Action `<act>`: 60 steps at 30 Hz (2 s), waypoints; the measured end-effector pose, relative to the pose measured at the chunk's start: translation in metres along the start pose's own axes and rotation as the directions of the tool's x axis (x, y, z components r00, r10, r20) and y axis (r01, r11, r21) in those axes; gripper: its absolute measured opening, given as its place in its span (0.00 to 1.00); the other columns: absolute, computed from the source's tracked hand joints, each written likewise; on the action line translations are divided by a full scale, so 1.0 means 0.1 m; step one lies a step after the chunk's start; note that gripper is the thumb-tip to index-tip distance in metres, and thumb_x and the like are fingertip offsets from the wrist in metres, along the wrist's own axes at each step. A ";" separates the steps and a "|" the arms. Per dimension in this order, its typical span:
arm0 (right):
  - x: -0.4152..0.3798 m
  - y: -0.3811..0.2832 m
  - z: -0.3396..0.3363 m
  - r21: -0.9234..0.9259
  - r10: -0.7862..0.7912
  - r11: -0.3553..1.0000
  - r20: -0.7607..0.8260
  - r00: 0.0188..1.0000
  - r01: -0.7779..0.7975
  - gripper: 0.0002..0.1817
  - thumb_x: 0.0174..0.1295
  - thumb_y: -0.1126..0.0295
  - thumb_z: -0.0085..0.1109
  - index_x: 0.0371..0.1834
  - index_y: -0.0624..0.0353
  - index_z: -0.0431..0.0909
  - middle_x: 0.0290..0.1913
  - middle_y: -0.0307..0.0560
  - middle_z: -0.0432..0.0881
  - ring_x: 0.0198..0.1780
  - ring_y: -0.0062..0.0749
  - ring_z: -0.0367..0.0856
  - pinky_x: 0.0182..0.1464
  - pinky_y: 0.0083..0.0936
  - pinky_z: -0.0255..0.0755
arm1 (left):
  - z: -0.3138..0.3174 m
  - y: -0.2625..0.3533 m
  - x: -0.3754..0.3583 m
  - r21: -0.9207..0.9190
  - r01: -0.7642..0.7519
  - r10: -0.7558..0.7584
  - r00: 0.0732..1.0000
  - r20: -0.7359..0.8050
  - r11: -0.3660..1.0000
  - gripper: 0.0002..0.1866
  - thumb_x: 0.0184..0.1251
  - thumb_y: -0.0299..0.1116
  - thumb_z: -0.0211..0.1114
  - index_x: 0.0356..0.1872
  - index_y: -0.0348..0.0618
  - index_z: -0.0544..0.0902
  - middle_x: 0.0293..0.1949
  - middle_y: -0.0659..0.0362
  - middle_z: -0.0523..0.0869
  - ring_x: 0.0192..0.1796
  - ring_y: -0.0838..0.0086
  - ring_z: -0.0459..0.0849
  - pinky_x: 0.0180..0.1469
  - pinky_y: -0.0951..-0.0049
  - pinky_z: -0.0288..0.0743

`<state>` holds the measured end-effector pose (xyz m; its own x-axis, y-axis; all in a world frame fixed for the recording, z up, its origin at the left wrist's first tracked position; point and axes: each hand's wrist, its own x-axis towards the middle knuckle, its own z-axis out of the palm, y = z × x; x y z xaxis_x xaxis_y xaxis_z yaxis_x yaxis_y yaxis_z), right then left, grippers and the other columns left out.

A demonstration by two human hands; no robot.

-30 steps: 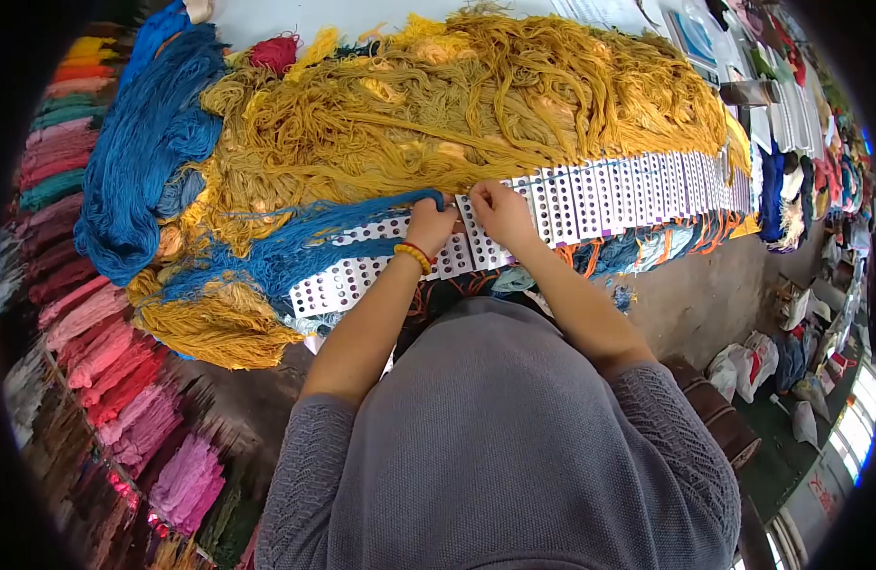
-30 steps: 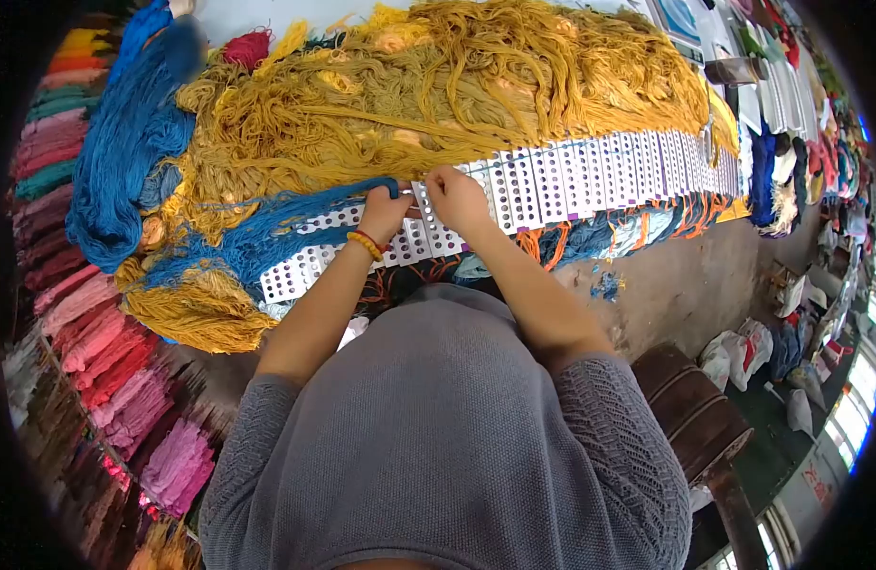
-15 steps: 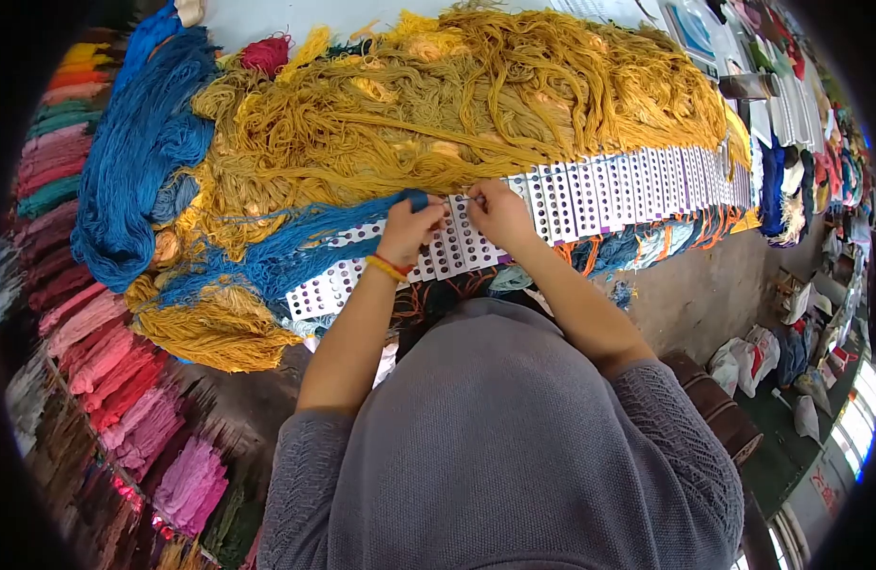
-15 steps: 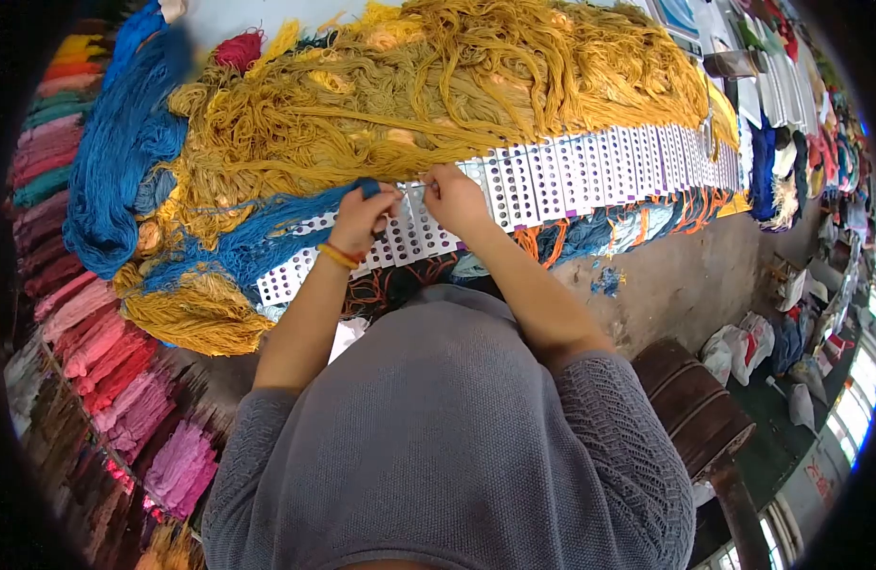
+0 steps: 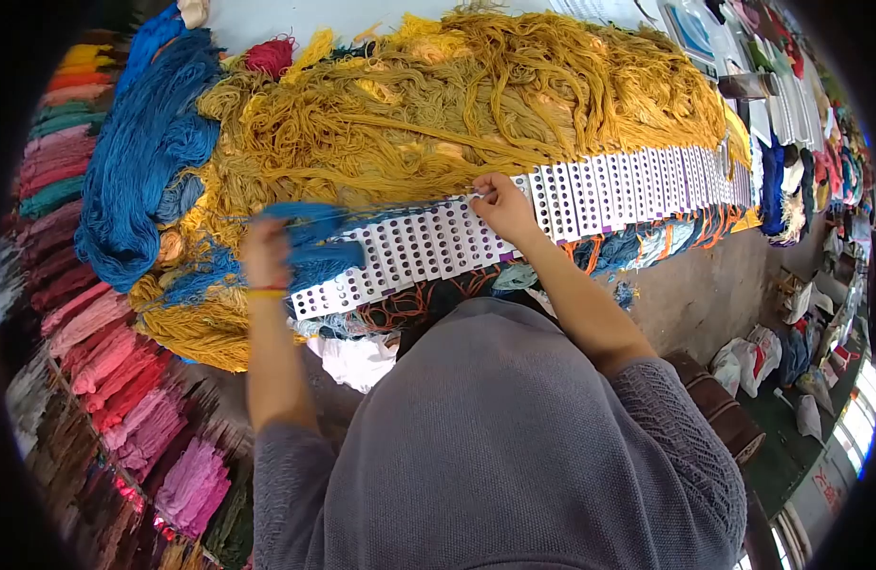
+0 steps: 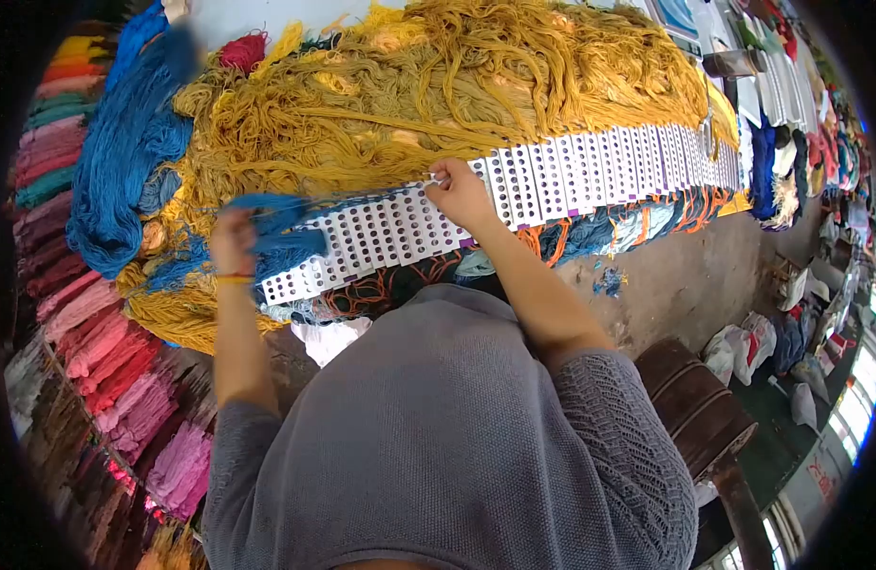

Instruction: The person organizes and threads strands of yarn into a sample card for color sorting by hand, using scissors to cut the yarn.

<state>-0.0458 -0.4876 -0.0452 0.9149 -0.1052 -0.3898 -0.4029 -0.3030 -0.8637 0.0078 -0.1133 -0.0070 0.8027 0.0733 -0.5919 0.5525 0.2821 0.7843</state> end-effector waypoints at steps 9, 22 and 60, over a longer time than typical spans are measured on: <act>-0.22 -0.55 0.23 0.082 -0.013 0.997 0.263 0.965 -0.009 0.13 0.50 0.65 0.59 0.36 0.60 0.75 0.28 0.42 0.77 0.29 0.25 0.75 0.32 0.23 0.70 | 1.13 -0.06 -0.74 0.358 -0.022 -0.067 0.970 0.233 0.933 0.23 0.62 0.52 0.47 0.47 0.45 0.76 0.45 0.59 0.78 0.40 0.73 0.76 0.34 0.81 0.71; -0.51 -0.95 0.23 0.389 -0.037 0.916 0.320 0.947 -0.096 0.06 0.57 0.73 0.52 0.28 0.65 0.73 0.26 0.41 0.76 0.25 0.21 0.75 0.26 0.19 0.76 | 1.79 -0.31 -0.95 -0.065 0.225 -0.173 0.876 0.450 0.972 0.27 0.66 0.51 0.45 0.53 0.37 0.71 0.42 0.59 0.77 0.39 0.80 0.75 0.38 0.79 0.69; -0.02 0.07 -0.28 -0.230 -0.160 0.960 0.032 0.987 0.163 0.08 0.55 0.69 0.53 0.34 0.61 0.75 0.25 0.45 0.80 0.26 0.29 0.79 0.29 0.24 0.71 | 2.13 -1.26 -0.30 0.416 0.019 -0.163 0.935 0.314 0.909 0.14 0.58 0.30 0.52 0.37 0.27 0.77 0.33 0.54 0.82 0.30 0.71 0.84 0.29 0.77 0.73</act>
<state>-0.0501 -0.5162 -0.0414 0.9661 -0.0253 -0.2569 -0.2315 -0.5253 -0.8188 -0.0385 -0.3547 -0.0488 0.7314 -0.2779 -0.6228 0.6107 -0.1397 0.7795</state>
